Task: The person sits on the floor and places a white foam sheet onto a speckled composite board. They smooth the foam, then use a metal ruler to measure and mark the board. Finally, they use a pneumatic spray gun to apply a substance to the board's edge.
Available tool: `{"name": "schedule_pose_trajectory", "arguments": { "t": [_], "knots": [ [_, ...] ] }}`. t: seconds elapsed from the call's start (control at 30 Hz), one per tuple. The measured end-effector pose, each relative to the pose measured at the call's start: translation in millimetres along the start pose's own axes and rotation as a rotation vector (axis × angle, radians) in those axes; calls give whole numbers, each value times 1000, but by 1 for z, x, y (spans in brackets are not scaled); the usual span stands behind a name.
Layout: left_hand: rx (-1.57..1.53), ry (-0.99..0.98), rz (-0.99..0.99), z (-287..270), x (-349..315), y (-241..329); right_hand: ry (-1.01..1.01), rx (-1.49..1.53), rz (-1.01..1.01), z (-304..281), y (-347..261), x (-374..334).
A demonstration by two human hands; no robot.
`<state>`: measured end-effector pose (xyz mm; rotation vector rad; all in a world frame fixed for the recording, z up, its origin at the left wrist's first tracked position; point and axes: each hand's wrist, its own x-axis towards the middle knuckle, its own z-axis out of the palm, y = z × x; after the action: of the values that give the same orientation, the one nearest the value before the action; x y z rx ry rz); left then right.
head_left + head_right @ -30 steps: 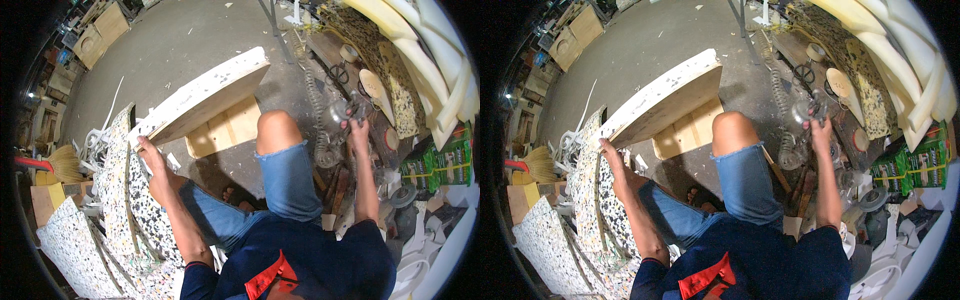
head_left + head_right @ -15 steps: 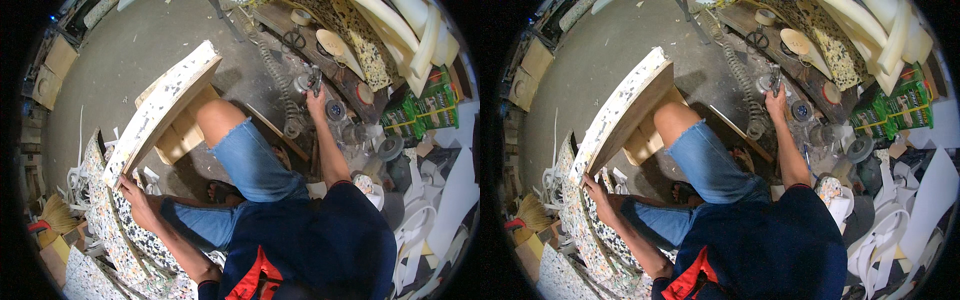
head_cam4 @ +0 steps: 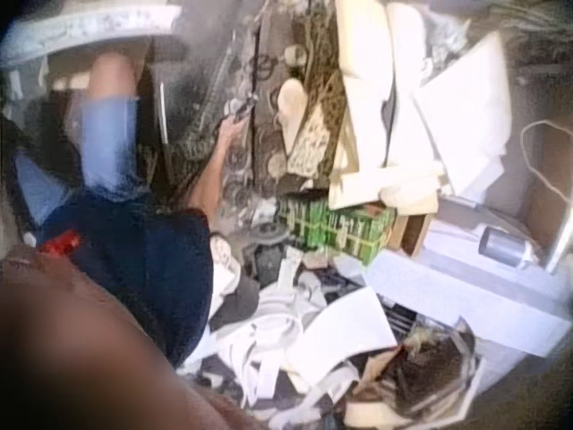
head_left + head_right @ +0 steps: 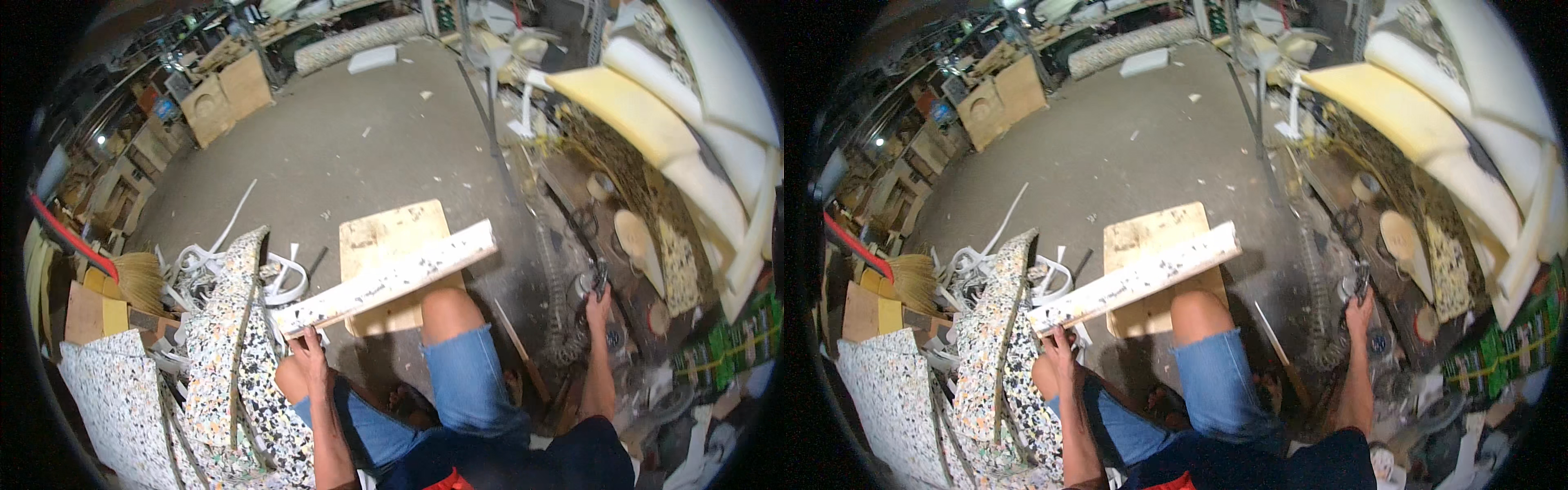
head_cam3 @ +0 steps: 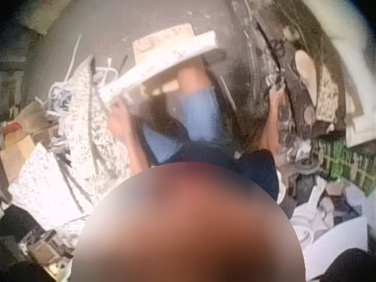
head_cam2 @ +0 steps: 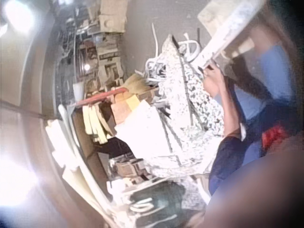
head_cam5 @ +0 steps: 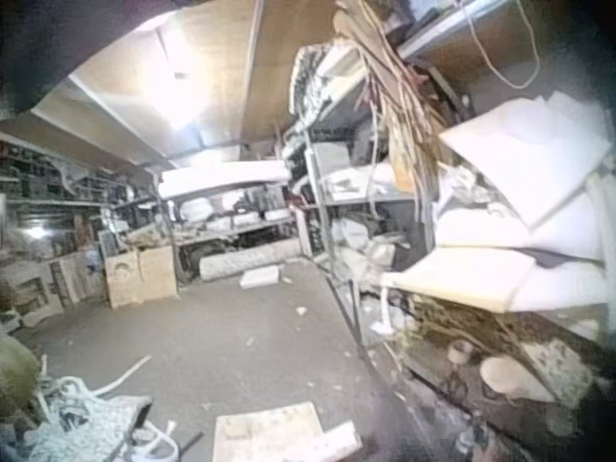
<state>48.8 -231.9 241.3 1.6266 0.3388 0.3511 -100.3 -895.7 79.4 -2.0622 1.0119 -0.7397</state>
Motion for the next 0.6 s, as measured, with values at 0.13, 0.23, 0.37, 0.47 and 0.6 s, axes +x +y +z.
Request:
{"name": "schedule_pose_trajectory", "arguments": {
  "t": [0.13, 0.23, 0.37, 0.47, 0.6],
  "knots": [
    [9, -14, -166, 2, -11, 15, -59, -74, 156, 36, -8, 32],
    [40, -18, -232, 1, -15, 31, -67, 55, 145, 52, -1, 43],
    [238, -29, -260, 1, -17, 38, -67, -159, 186, 64, 28, 47],
    [315, -36, 44, 0, -38, 28, -95, -38, 43, 77, 41, 51],
    [-112, -21, 15, 13, -54, 8, 125, -326, 118, 93, 32, 69]
  ]
}}
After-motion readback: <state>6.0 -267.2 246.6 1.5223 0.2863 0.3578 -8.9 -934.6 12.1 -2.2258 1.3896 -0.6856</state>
